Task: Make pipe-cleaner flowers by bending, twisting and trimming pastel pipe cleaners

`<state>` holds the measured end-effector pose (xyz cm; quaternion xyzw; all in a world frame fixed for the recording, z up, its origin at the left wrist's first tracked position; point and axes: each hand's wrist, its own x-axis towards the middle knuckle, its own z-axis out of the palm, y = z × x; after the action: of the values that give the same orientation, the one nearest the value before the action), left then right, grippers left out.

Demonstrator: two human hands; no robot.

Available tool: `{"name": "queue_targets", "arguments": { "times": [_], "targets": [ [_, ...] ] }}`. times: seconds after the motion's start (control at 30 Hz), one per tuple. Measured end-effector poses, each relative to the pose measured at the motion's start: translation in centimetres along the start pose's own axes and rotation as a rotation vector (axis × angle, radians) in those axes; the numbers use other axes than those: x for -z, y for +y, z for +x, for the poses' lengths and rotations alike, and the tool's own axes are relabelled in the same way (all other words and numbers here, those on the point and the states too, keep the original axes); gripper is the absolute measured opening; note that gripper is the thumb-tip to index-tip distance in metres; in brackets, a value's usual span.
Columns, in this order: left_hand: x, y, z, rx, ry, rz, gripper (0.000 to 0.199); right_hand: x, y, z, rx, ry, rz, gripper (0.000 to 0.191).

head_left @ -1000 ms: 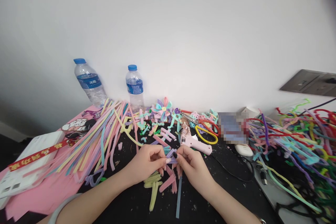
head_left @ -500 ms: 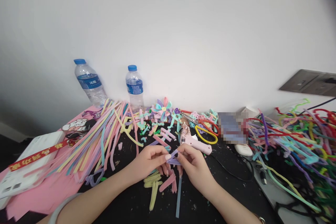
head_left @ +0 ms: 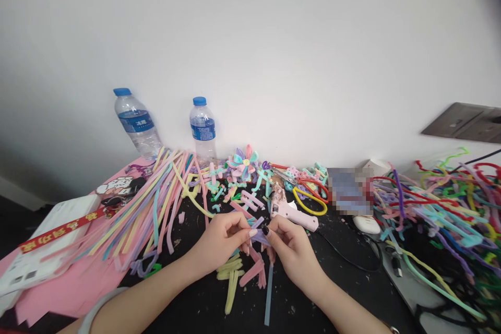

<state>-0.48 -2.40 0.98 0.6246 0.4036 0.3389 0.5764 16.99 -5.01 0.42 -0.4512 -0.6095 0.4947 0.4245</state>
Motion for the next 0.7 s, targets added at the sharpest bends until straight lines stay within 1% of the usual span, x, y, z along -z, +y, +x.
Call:
{"name": "queue_targets", "arguments": {
  "times": [0.2,0.27,0.37,0.5,0.6,0.7],
  "targets": [
    [0.15,0.39,-0.04,-0.010,-0.049,-0.038,0.018,0.06,0.02,0.27,-0.091,-0.052,0.237,0.024],
    [0.31,0.32,-0.10,-0.022,-0.049,-0.033,0.018,0.16,0.01,0.53,-0.113,-0.077,0.295,0.026],
    [0.50,0.12,-0.11,-0.043,-0.011,0.018,0.018,0.29,-0.03,0.85,-0.141,-0.136,0.286,0.027],
    [0.45,-0.03,-0.05,-0.055,-0.013,0.080,0.018,0.10,0.03,0.82,-0.148,-0.212,0.237,0.026],
    [0.39,-0.07,-0.02,-0.050,-0.033,0.118,0.018,-0.15,0.19,0.69,-0.150,-0.201,0.247,0.025],
    [0.45,-0.11,0.02,-0.042,-0.066,0.111,0.019,-0.24,0.35,0.69,-0.153,-0.193,0.272,0.024]
  ]
}}
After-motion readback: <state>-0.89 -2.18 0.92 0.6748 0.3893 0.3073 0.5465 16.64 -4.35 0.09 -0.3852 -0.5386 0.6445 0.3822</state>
